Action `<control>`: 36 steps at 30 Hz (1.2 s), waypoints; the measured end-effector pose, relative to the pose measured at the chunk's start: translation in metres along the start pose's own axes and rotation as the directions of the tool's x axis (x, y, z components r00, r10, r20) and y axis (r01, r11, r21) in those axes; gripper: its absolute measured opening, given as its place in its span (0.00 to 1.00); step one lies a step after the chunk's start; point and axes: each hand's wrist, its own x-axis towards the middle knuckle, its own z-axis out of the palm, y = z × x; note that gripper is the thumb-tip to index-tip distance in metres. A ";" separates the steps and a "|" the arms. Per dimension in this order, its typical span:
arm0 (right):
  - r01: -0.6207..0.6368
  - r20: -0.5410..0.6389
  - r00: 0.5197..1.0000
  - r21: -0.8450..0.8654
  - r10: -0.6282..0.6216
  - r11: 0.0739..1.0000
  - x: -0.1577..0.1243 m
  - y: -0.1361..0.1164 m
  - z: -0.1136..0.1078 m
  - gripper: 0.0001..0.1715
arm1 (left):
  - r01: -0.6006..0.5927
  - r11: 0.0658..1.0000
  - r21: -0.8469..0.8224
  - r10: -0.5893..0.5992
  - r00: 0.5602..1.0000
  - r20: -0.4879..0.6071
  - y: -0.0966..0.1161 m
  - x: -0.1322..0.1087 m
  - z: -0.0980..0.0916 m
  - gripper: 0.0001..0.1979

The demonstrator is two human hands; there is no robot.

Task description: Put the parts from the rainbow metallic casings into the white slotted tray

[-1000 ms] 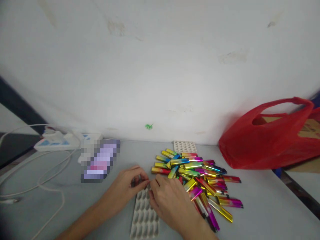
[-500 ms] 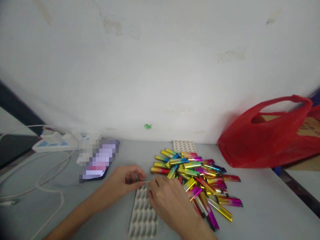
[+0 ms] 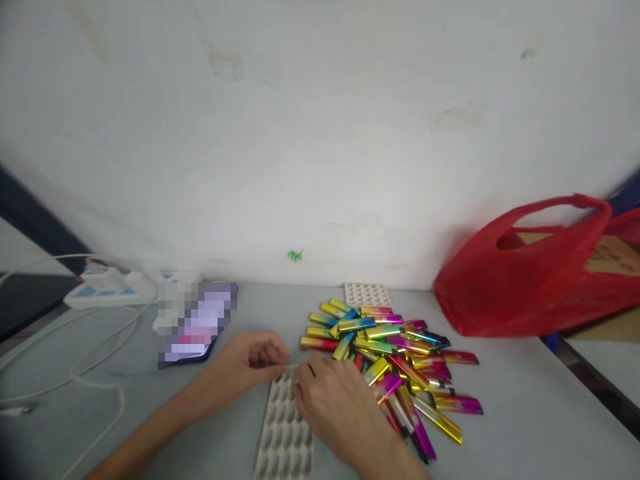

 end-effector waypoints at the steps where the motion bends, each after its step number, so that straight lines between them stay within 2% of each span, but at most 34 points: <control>1: 0.000 -0.001 1.000 -0.002 0.000 1.000 0.000 0.000 0.000 0.11 | 0.001 1.000 -0.008 -0.001 1.000 -0.001 0.000 0.000 0.000 0.10; 8: 0.015 -0.012 1.000 -0.007 -0.015 1.000 -0.001 0.001 0.002 0.11 | 0.007 0.999 -0.053 -0.006 1.000 0.010 0.003 0.000 0.000 0.10; 16: -0.036 0.048 0.998 0.005 0.036 0.999 0.000 -0.001 0.003 0.09 | 0.016 0.997 -0.074 -0.015 1.000 0.007 0.001 0.001 -0.001 0.13; 22: -0.002 0.027 1.000 -0.014 0.003 1.000 -0.002 0.000 0.004 0.11 | 0.034 0.994 -0.104 -0.034 0.999 0.002 -0.002 0.002 0.000 0.15; 36: 0.008 0.083 0.997 -0.010 -0.007 1.000 -0.001 0.003 0.003 0.10 | 0.040 0.994 -0.102 -0.041 0.999 -0.010 0.001 0.002 0.000 0.15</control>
